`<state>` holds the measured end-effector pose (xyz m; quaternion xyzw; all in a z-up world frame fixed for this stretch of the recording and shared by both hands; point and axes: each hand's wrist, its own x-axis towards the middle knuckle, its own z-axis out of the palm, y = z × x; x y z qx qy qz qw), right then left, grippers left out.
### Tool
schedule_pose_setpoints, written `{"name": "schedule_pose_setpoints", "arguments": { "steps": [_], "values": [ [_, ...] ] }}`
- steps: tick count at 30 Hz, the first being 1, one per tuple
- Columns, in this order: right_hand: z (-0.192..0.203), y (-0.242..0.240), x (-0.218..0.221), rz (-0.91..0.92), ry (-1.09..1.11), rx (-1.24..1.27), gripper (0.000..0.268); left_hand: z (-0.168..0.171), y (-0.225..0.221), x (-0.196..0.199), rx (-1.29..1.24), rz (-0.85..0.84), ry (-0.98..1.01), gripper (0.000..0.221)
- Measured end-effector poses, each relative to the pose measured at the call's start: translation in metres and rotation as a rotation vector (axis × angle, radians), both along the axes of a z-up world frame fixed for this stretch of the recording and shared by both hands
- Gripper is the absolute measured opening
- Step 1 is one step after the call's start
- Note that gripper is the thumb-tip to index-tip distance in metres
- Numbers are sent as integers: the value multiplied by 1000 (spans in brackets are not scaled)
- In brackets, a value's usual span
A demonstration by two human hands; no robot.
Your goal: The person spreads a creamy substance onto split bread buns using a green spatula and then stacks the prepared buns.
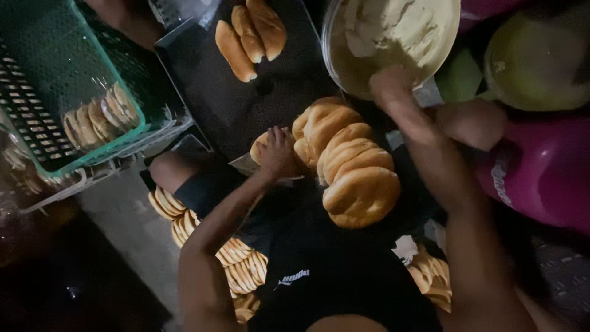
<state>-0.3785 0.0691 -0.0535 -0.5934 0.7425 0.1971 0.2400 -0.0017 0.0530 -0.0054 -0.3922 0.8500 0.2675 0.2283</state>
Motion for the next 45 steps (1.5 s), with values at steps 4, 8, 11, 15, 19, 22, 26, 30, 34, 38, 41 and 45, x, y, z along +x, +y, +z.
{"name": "schedule_pose_setpoints", "arguments": {
  "steps": [4, 8, 11, 15, 19, 22, 26, 30, 34, 38, 41, 45],
  "values": [
    [-22, -11, 12, 96, -99, 14, 22, -14, 24, 3, -255, -107, -62, 121],
    [12, -10, -8, -70, -216, -156, 41, -73, 16, 23, -820, -285, -52, 82],
    [44, -4, -17, -322, -572, -355, 44, -81, -32, 33, -458, -150, -210, 68],
    [94, 7, -11, -292, -565, -397, 44, -29, -77, 40, -284, 198, -4, 39],
    [114, 2, 20, -34, -741, -694, 35, 2, -98, 20, 416, 796, 772, 62],
    [115, -1, 48, 9, -883, -637, 26, 18, -78, -17, 927, 1199, 852, 73],
    [124, -10, 67, 228, -673, -646, 37, 44, -69, -46, 1351, 1373, 1195, 81],
    [149, -1, 66, 427, -583, -700, 35, 46, -71, -47, 869, 1429, 1026, 75],
    [145, -9, 67, 469, -517, -728, 39, 47, -70, -45, 1071, 1535, 1180, 60],
    [147, -1, 66, 455, -456, -960, 39, 45, -59, -34, 1153, 1342, 1207, 51],
    [153, 7, 75, 565, -328, -920, 33, 30, -64, -30, 1050, 1485, 1361, 51],
    [140, 6, 61, 613, -282, -887, 31, 1, -88, -6, 1035, 1391, 1505, 49]
  ]
}}
